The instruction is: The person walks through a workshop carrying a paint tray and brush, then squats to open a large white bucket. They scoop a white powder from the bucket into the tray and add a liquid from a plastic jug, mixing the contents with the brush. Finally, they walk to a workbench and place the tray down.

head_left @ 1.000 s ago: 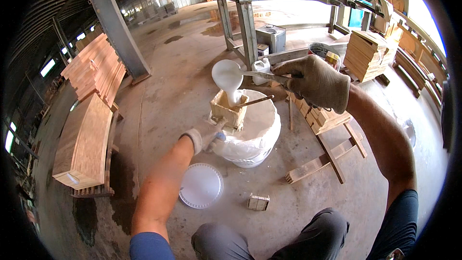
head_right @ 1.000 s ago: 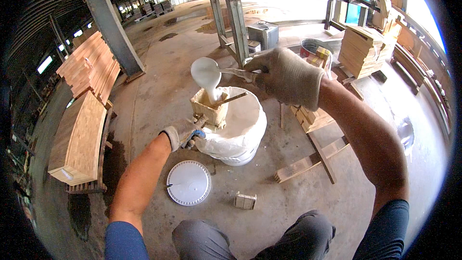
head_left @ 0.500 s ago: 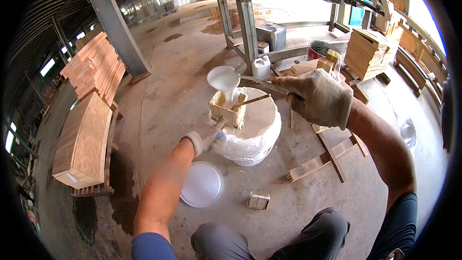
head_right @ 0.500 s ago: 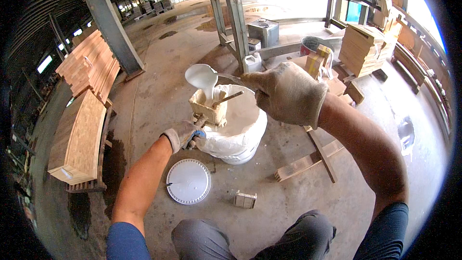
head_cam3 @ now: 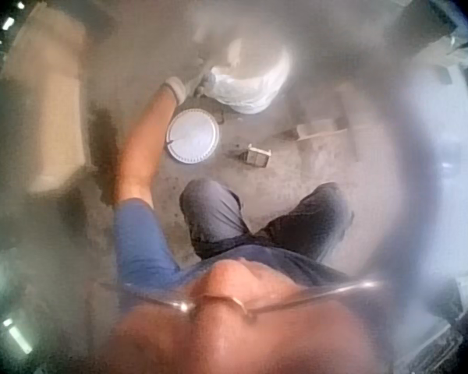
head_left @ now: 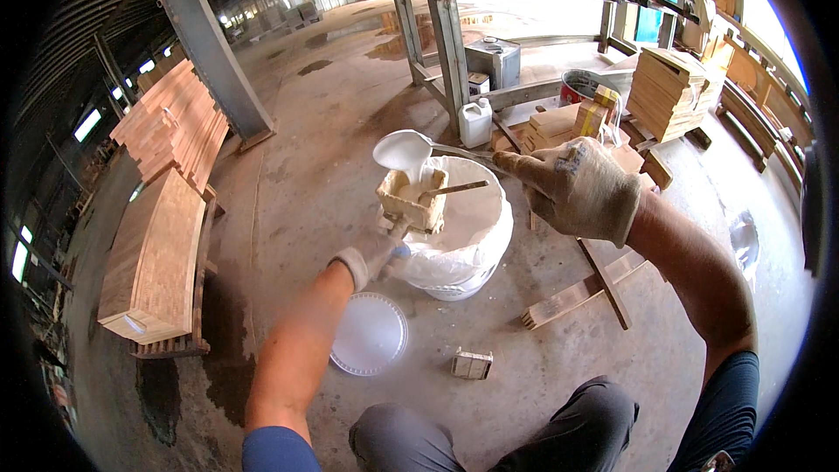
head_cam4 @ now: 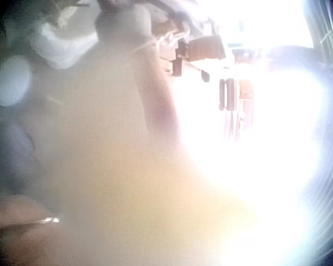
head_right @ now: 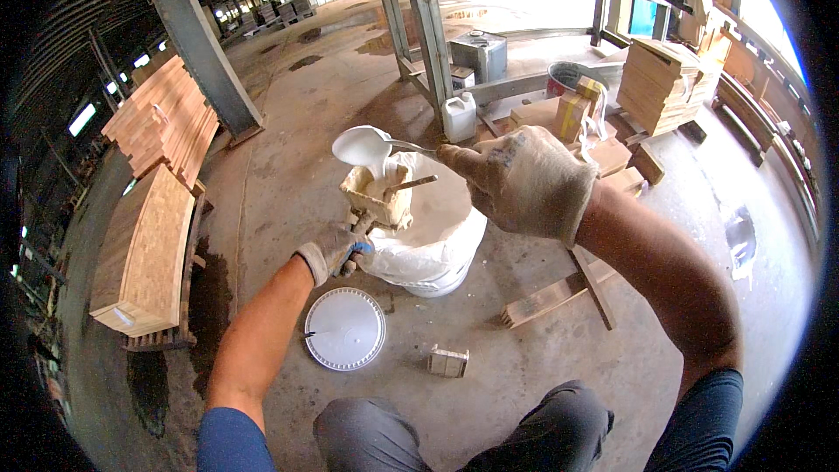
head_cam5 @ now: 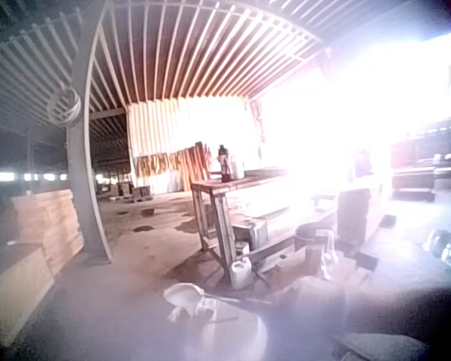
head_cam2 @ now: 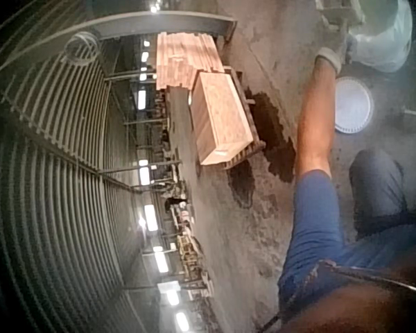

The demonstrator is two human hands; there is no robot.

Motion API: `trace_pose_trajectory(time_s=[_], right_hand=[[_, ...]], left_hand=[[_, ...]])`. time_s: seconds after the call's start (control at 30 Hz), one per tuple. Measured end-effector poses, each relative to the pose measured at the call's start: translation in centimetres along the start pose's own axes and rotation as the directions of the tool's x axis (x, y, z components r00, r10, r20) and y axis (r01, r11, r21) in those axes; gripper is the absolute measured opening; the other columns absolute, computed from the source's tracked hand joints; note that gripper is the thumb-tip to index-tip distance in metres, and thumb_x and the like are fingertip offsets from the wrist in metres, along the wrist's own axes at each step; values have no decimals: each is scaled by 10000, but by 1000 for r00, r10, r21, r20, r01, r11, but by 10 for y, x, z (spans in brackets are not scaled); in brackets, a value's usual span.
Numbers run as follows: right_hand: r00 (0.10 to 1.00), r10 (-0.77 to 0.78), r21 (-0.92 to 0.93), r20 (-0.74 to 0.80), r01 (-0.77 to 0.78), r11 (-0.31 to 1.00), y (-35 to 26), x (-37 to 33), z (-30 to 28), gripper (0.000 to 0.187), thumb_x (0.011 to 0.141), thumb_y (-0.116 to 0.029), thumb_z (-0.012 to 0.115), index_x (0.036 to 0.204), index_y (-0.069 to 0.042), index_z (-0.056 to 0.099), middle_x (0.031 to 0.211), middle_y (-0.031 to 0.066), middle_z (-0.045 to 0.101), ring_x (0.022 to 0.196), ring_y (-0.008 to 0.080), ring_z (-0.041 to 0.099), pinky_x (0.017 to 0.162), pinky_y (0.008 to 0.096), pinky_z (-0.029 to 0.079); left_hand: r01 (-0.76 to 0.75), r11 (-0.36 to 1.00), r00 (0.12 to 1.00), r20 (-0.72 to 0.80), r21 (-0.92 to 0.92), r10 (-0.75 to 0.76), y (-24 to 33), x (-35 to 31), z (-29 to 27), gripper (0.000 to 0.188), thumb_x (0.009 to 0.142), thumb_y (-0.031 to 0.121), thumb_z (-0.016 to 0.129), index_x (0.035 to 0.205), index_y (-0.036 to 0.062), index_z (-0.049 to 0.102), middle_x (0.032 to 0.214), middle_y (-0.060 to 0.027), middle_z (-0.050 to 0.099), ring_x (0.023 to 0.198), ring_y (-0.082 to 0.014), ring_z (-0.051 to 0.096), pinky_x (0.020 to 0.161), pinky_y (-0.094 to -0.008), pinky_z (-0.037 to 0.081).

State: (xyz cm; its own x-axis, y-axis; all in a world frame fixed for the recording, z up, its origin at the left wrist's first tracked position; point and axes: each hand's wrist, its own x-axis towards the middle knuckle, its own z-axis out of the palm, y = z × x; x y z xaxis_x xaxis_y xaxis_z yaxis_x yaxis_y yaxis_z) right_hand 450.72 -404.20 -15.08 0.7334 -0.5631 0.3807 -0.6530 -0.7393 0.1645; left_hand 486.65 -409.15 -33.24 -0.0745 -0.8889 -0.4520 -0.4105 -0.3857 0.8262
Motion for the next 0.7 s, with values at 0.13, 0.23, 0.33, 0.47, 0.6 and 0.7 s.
trace_pose_trajectory(time_s=[0.13, 0.23, 0.33, 0.47, 0.6, 0.7], right_hand=[[999, -41, -4, -20, 41, 999, 1, -6, 1, 610, 900, -72, 704, 1493, -46, 563, 751, 101, 685, 635, 269, 707, 535, 405, 565], [1000, -26, 1, -1, 26, 1000, -1, -9, 2, 618, 906, -64, 710, 1502, -39, 549, 774, 100, 685, 632, 266, 703, 527, 395, 560], [999, -25, -4, -29, 24, 1000, 1, -12, 11, 618, 909, -55, 714, 1502, -26, 542, 771, 97, 674, 627, 266, 698, 515, 392, 550], [997, -47, 26, -55, 48, 999, 3, -20, 17, 623, 917, -72, 711, 1509, -10, 527, 770, 99, 663, 621, 270, 687, 510, 407, 541], [998, -47, 23, -36, 48, 999, 0, -25, 20, 637, 918, -82, 707, 1518, 0, 507, 773, 97, 661, 617, 275, 681, 511, 422, 538], [996, -67, 26, -63, 69, 997, 0, -29, 22, 641, 913, -70, 704, 1517, 3, 503, 780, 98, 667, 613, 278, 680, 516, 422, 541]], left_hand=[[21, 1000, 1000, -17, -17, -21, -1, 2, 4, 629, 966, 732, 644, 891, 108, 638, 636, 10, 525, 434, -96, 459, 366, -275, 375], [27, 1000, 999, -37, -2, -27, -5, 2, 3, 641, 993, 711, 610, 1014, 70, 641, 685, -25, 578, 445, -128, 475, 380, -304, 390], [31, 999, 999, -14, 44, -31, -12, 9, -2, 729, 1042, 693, 527, 1189, -6, 668, 798, -101, 690, 468, -193, 510, 425, -371, 434], [58, 997, 998, -13, -43, -58, -6, 3, 4, 660, 988, 710, 622, 935, 54, 676, 683, -24, 585, 444, -128, 461, 386, -306, 390], [35, 995, 999, -15, -91, -36, -9, -2, 4, 627, 967, 702, 672, 860, 83, 668, 636, 4, 547, 426, -104, 432, 362, -286, 360], [25, 995, 999, -36, -100, -29, -9, -6, 4, 567, 984, 628, 703, 880, 71, 680, 645, -10, 562, 431, -116, 442, 361, -297, 355]])
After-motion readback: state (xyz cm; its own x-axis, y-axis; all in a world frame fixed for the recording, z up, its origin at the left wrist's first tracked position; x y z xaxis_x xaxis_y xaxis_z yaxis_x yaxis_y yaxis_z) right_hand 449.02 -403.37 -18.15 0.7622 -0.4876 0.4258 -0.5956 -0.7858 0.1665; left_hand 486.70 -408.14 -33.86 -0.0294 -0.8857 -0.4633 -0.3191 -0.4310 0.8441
